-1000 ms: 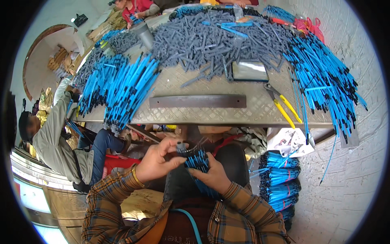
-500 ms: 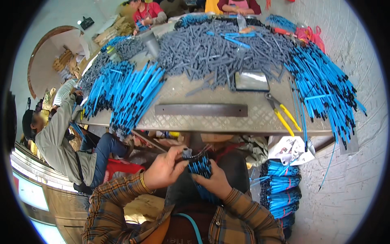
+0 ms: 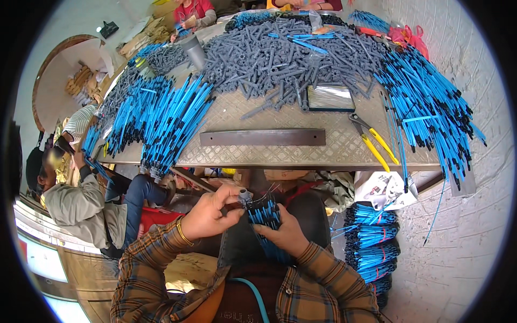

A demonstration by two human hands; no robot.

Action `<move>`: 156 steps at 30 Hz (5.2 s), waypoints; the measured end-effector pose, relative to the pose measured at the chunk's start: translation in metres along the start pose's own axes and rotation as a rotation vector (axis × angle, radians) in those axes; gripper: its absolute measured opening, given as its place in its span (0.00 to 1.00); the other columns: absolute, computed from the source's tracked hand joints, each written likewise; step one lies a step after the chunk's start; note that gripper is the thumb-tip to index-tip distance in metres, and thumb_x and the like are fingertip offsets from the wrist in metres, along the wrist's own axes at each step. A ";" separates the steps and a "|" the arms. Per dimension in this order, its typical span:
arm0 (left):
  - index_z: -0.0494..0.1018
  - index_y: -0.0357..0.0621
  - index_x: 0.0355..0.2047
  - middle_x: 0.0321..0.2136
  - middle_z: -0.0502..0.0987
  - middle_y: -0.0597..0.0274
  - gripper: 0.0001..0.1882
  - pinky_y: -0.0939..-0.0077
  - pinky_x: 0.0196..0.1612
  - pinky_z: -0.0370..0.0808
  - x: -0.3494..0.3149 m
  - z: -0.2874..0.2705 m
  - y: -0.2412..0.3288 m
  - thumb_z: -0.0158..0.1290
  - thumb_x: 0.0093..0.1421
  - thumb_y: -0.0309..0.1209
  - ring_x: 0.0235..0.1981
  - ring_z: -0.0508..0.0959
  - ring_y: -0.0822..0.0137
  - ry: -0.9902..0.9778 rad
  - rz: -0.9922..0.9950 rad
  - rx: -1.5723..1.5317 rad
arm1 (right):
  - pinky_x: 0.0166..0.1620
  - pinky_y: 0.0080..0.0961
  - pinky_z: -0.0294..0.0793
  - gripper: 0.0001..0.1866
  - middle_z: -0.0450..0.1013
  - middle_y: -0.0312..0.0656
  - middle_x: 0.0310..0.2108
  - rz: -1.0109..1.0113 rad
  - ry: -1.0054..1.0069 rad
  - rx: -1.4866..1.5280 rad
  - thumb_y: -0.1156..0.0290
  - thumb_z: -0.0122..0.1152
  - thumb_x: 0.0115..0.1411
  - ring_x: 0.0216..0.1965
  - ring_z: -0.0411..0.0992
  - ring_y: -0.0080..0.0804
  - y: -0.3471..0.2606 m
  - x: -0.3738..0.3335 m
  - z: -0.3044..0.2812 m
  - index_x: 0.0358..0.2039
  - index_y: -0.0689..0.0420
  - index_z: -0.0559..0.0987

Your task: The person trims the ends of blue plastic cables with pliers, then bundles the cables together.

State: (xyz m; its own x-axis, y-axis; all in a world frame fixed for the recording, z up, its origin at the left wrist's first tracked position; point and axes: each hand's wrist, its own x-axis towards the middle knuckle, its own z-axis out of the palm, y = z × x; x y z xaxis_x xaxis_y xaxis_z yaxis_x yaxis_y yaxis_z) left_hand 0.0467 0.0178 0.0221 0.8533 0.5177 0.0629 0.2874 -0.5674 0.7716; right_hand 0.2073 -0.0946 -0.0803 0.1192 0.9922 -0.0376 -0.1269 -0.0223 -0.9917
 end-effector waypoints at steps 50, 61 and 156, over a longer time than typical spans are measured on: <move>0.71 0.38 0.37 0.32 0.75 0.62 0.15 0.80 0.41 0.72 -0.004 0.016 -0.006 0.60 0.49 0.23 0.36 0.75 0.73 0.258 0.001 -0.298 | 0.33 0.22 0.70 0.22 0.73 0.39 0.26 -0.007 0.057 -0.108 0.62 0.68 0.46 0.29 0.71 0.23 -0.002 -0.002 0.006 0.35 0.59 0.69; 0.72 0.37 0.41 0.35 0.76 0.61 0.18 0.81 0.41 0.71 -0.006 0.012 -0.009 0.60 0.48 0.22 0.36 0.75 0.74 0.212 0.021 -0.301 | 0.34 0.21 0.69 0.24 0.71 0.36 0.26 0.052 -0.032 0.087 0.60 0.67 0.48 0.29 0.69 0.20 -0.010 -0.003 0.002 0.39 0.60 0.68; 0.73 0.44 0.36 0.25 0.73 0.52 0.14 0.70 0.31 0.70 0.013 -0.019 -0.001 0.59 0.49 0.32 0.27 0.74 0.58 -0.072 0.026 0.230 | 0.39 0.34 0.70 0.24 0.71 0.53 0.31 -0.103 0.015 -0.297 0.57 0.56 0.55 0.35 0.73 0.46 0.001 0.009 0.008 0.41 0.63 0.63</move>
State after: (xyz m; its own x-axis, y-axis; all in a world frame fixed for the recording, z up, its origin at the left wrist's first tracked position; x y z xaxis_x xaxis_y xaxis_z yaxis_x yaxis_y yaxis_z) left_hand 0.0490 0.0370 0.0347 0.8883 0.4584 0.0290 0.3494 -0.7154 0.6051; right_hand 0.2004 -0.0850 -0.0803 0.1312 0.9892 0.0653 0.1792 0.0411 -0.9830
